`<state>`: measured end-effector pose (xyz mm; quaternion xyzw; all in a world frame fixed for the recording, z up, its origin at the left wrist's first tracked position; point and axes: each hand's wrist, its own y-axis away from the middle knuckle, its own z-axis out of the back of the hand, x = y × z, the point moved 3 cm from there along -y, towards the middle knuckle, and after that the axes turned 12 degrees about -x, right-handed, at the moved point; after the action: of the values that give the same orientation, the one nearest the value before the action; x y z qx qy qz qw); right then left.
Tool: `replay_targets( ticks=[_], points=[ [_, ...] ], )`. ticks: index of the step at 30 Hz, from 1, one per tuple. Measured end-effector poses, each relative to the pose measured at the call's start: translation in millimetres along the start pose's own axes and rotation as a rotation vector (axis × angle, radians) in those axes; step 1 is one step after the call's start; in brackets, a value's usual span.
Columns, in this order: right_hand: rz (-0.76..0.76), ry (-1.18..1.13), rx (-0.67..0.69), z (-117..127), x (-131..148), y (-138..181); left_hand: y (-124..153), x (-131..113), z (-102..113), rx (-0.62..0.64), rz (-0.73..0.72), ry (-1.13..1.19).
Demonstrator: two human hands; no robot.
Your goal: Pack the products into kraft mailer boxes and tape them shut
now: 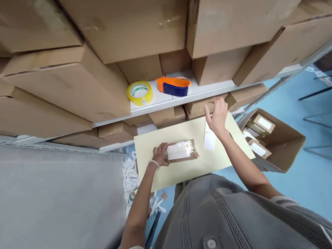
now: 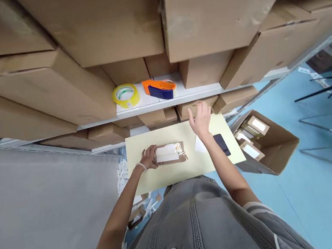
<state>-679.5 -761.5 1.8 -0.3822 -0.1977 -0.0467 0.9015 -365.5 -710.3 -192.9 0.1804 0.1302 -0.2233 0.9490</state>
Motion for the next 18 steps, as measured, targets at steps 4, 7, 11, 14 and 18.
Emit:
replay_targets(
  ticks=[4, 7, 11, 14, 18],
  points=[
    [-0.398, 0.11, 0.034, 42, -92, 105, 2, -5, -2, -0.101, 0.054, 0.062],
    [-0.683, 0.197, 0.136, 72, -152, 185, 4, -9, -4, -0.179, 0.119, 0.083],
    [-0.741, 0.269, 0.35, 93, -199, 245, 3, -10, -8, -0.192, 0.132, 0.047],
    [-0.651, 0.293, 0.503, 82, -220, 255, 1, -8, -10, -0.164, 0.15, 0.012],
    [-0.501, 0.327, 0.638, 46, -240, 253, 1, -3, -14, -0.133, 0.216, -0.044]
  ],
)
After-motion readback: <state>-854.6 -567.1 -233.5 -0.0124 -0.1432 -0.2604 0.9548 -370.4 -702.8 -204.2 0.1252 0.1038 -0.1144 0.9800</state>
